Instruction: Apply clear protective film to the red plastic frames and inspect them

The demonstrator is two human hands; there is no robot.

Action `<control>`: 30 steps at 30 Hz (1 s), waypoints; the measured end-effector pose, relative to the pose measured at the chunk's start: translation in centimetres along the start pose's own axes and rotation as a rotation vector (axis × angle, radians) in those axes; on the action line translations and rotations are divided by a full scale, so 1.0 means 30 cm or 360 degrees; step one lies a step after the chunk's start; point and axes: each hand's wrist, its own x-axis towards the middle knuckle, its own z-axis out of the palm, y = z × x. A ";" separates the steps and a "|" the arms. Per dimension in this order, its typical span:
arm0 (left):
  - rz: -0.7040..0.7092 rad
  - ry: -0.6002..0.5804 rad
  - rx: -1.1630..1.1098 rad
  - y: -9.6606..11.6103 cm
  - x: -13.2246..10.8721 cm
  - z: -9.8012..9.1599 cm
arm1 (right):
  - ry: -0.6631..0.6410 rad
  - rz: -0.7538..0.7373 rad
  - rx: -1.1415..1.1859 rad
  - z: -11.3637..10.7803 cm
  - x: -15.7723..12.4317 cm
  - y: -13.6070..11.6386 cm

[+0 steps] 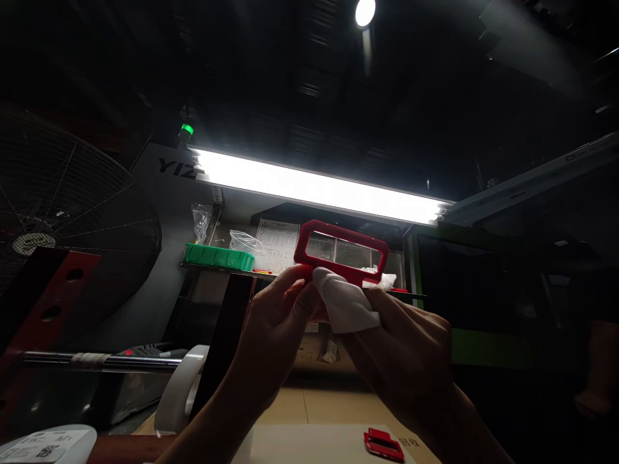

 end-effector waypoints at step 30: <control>-0.0005 0.0065 0.0040 0.025 -0.029 0.019 | -0.0131 0.0049 -0.0289 -0.012 0.018 -0.003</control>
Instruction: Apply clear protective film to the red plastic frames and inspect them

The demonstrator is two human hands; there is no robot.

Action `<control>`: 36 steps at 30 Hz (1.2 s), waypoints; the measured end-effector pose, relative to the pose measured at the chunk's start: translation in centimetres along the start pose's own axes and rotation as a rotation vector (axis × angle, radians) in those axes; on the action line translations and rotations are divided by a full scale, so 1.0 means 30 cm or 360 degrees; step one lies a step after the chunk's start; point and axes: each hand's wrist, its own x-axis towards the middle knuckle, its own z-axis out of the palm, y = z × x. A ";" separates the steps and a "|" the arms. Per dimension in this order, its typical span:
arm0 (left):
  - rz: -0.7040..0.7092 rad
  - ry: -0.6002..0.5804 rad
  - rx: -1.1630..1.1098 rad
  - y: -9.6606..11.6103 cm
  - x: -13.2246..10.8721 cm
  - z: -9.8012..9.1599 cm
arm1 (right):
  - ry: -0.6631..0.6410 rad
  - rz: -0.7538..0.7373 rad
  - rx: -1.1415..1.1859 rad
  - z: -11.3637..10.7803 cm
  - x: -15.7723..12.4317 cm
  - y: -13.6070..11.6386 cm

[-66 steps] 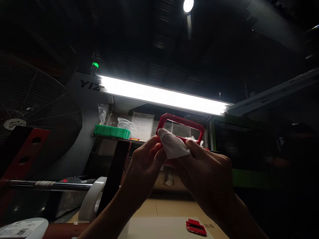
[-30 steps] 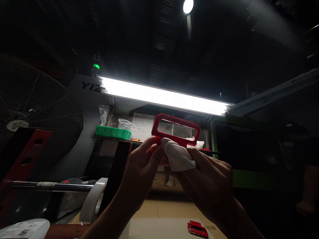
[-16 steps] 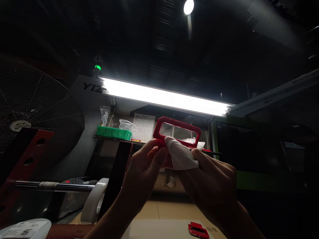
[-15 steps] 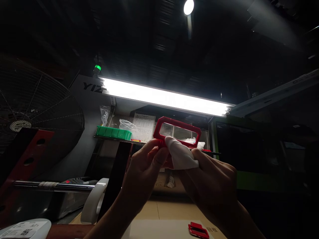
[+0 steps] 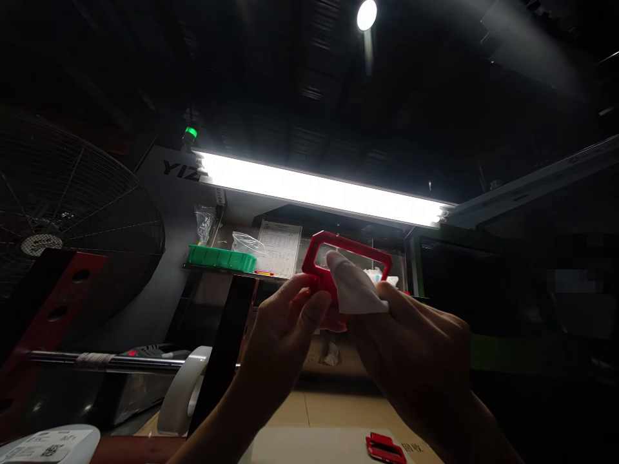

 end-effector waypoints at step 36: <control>-0.0023 -0.0156 0.0029 -0.046 -0.010 -0.034 | -0.0068 0.0013 -0.0243 -0.002 0.015 0.022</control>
